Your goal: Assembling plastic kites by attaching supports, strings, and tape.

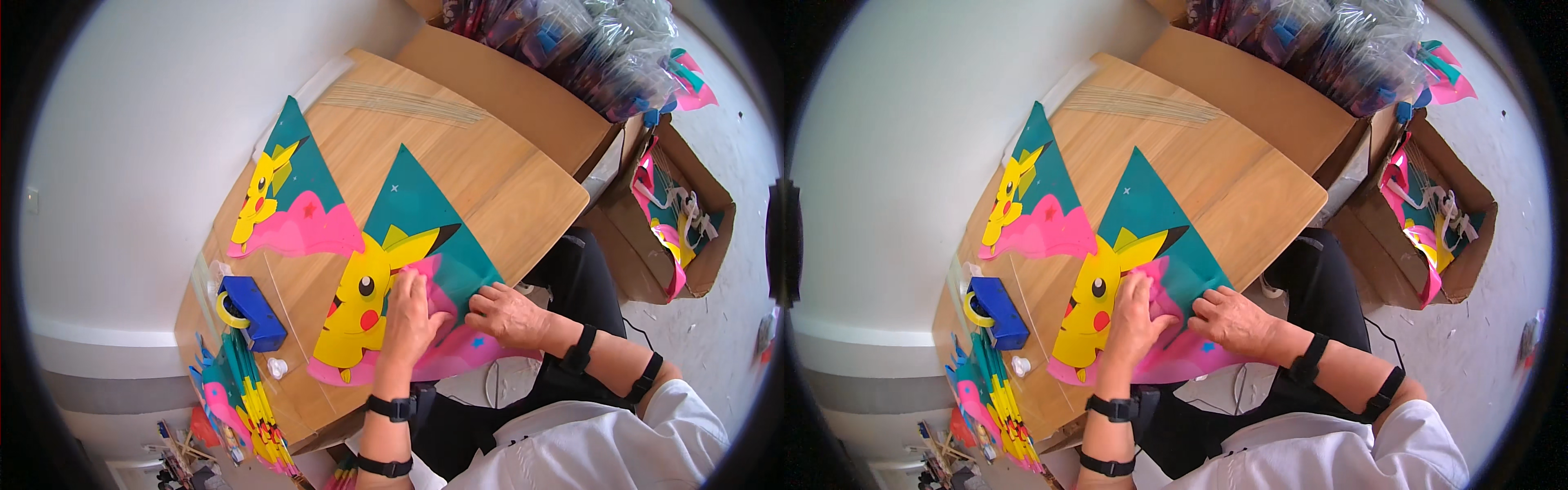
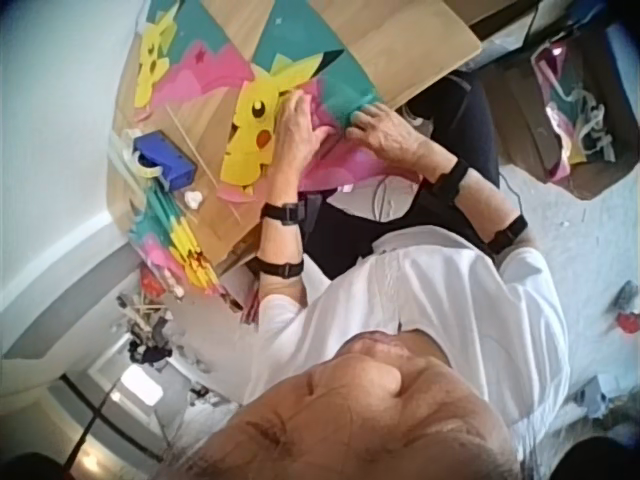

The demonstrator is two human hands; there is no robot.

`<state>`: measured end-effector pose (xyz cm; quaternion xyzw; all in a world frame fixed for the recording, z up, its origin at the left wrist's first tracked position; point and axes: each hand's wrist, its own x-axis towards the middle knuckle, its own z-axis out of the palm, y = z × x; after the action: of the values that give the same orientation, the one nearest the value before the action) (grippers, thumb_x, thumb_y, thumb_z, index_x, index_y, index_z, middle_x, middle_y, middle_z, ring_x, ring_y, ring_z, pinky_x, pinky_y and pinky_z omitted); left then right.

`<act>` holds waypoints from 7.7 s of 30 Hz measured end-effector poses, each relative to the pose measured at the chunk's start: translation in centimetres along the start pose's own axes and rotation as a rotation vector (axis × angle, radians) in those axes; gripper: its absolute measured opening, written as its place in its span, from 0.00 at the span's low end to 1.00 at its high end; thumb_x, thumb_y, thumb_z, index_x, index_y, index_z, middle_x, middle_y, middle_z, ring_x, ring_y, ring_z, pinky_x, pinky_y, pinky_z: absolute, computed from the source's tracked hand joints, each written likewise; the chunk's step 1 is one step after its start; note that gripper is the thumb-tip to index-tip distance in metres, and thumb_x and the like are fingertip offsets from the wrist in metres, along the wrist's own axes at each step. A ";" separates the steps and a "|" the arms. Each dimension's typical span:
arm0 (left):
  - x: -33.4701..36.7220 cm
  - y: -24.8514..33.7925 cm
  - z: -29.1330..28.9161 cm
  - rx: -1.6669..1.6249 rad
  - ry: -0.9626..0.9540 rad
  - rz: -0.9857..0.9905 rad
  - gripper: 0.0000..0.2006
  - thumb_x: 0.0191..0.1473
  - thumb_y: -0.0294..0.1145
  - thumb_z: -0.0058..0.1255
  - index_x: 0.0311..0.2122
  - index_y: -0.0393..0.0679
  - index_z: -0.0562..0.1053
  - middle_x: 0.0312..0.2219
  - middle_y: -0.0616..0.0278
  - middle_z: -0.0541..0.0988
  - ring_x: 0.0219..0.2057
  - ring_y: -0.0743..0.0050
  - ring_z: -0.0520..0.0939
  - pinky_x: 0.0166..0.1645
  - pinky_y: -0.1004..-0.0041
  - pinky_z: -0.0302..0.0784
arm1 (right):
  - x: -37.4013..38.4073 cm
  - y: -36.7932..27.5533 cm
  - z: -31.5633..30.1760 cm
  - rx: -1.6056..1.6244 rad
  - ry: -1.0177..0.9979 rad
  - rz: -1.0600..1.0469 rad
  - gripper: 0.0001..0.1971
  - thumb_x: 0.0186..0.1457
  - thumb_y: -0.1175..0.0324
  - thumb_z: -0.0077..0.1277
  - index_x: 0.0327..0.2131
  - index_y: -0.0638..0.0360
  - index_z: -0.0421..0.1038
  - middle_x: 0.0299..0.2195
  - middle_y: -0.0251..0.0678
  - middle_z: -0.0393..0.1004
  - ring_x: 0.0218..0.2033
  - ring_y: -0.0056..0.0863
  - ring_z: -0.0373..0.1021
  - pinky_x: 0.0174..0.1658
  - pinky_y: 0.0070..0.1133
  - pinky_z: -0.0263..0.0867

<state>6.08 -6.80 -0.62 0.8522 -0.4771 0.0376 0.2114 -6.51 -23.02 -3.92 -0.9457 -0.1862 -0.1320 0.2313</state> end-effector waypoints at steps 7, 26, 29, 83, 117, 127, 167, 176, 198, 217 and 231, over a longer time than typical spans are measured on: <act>-0.6 -2.4 0.6 -0.146 -0.146 -0.049 0.07 0.41 0.20 0.53 0.29 0.37 0.69 0.25 0.53 0.71 0.30 0.51 0.73 0.34 0.62 0.70 | 1.2 0.6 0.4 0.023 0.033 -0.013 0.05 0.43 0.69 0.48 0.25 0.57 0.66 0.27 0.34 0.63 0.32 0.30 0.65 0.34 0.24 0.64; 11.8 -19.8 -2.4 0.426 0.360 -0.468 0.08 0.51 0.30 0.49 0.27 0.37 0.66 0.20 0.42 0.74 0.26 0.38 0.75 0.28 0.50 0.67 | -2.6 -0.9 1.9 0.299 -0.924 0.004 0.05 0.40 0.75 0.51 0.25 0.58 0.75 0.25 0.39 0.75 0.31 0.40 0.74 0.32 0.32 0.70; 12.3 -21.2 -2.3 0.409 0.412 -0.488 0.07 0.51 0.28 0.49 0.28 0.37 0.65 0.19 0.42 0.74 0.25 0.37 0.75 0.28 0.50 0.67 | -2.5 -0.4 2.3 0.354 -0.979 0.036 0.05 0.40 0.75 0.51 0.25 0.58 0.74 0.25 0.41 0.75 0.32 0.42 0.74 0.33 0.33 0.70; -9.0 -14.3 -5.2 0.246 -0.182 -0.260 0.32 0.55 0.41 0.42 0.63 0.45 0.50 0.62 0.56 0.50 0.64 0.60 0.49 0.65 0.56 0.40 | 8.0 -7.1 6.3 0.116 -0.437 -0.353 0.37 0.50 0.52 0.50 0.59 0.59 0.50 0.62 0.39 0.49 0.64 0.32 0.44 0.65 0.34 0.37; -7.9 -4.9 -1.0 0.253 -0.259 -0.522 0.36 0.51 0.49 0.46 0.62 0.43 0.51 0.62 0.50 0.49 0.64 0.53 0.47 0.63 0.46 0.33 | 12.3 21.0 -5.4 -0.032 0.377 0.695 0.11 0.49 0.66 0.50 0.30 0.66 0.69 0.36 0.46 0.70 0.42 0.46 0.67 0.44 0.34 0.64; -8.7 -5.6 -0.2 0.292 -0.230 -0.510 0.35 0.54 0.50 0.42 0.62 0.44 0.51 0.62 0.50 0.50 0.64 0.52 0.48 0.63 0.45 0.33 | 15.5 23.6 -2.7 -0.302 0.402 0.755 0.05 0.48 0.73 0.46 0.28 0.63 0.69 0.34 0.47 0.70 0.39 0.43 0.69 0.40 0.33 0.66; -8.4 0.2 1.2 -0.457 0.321 -0.569 0.08 0.50 0.19 0.50 0.36 0.35 0.76 0.24 0.62 0.74 0.25 0.73 0.75 0.31 0.77 0.70 | 2.7 0.5 -1.4 0.674 0.466 0.628 0.03 0.48 0.78 0.50 0.28 0.64 0.66 0.23 0.42 0.69 0.25 0.33 0.68 0.28 0.26 0.64; -7.1 -2.1 -0.9 -0.038 0.140 -0.351 0.12 0.39 0.15 0.51 0.33 0.40 0.76 0.26 0.58 0.73 0.32 0.57 0.73 0.36 0.65 0.70 | 4.4 5.7 -1.0 -0.036 0.394 0.266 0.12 0.39 0.77 0.52 0.32 0.60 0.71 0.35 0.37 0.69 0.38 0.35 0.66 0.39 0.28 0.64; -5.1 -3.8 0.7 -0.198 0.218 -0.446 0.10 0.37 0.12 0.50 0.28 0.37 0.73 0.25 0.57 0.71 0.30 0.58 0.74 0.35 0.67 0.70 | 4.0 9.0 -0.1 -0.111 0.420 0.293 0.06 0.39 0.75 0.51 0.26 0.58 0.71 0.29 0.33 0.68 0.35 0.31 0.64 0.39 0.25 0.60; 0.0 -1.9 3.2 -0.147 0.132 -0.311 0.06 0.41 0.20 0.52 0.27 0.41 0.69 0.24 0.58 0.71 0.31 0.54 0.73 0.35 0.61 0.67 | 4.3 9.0 -0.2 -0.044 0.438 0.329 0.04 0.42 0.74 0.52 0.24 0.56 0.67 0.27 0.33 0.65 0.33 0.34 0.63 0.38 0.26 0.60; 1.5 -1.3 4.9 -0.133 0.295 -0.233 0.06 0.42 0.23 0.55 0.28 0.42 0.71 0.26 0.59 0.71 0.33 0.55 0.72 0.40 0.62 0.66 | 4.7 8.6 -0.4 -0.043 0.435 0.287 0.07 0.39 0.76 0.54 0.26 0.56 0.69 0.29 0.35 0.67 0.34 0.36 0.63 0.40 0.28 0.60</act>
<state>7.28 -9.36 -5.03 0.8710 -0.3407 0.1059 0.3378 1.17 -28.95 -5.31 -0.9165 0.0067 -0.3023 0.2620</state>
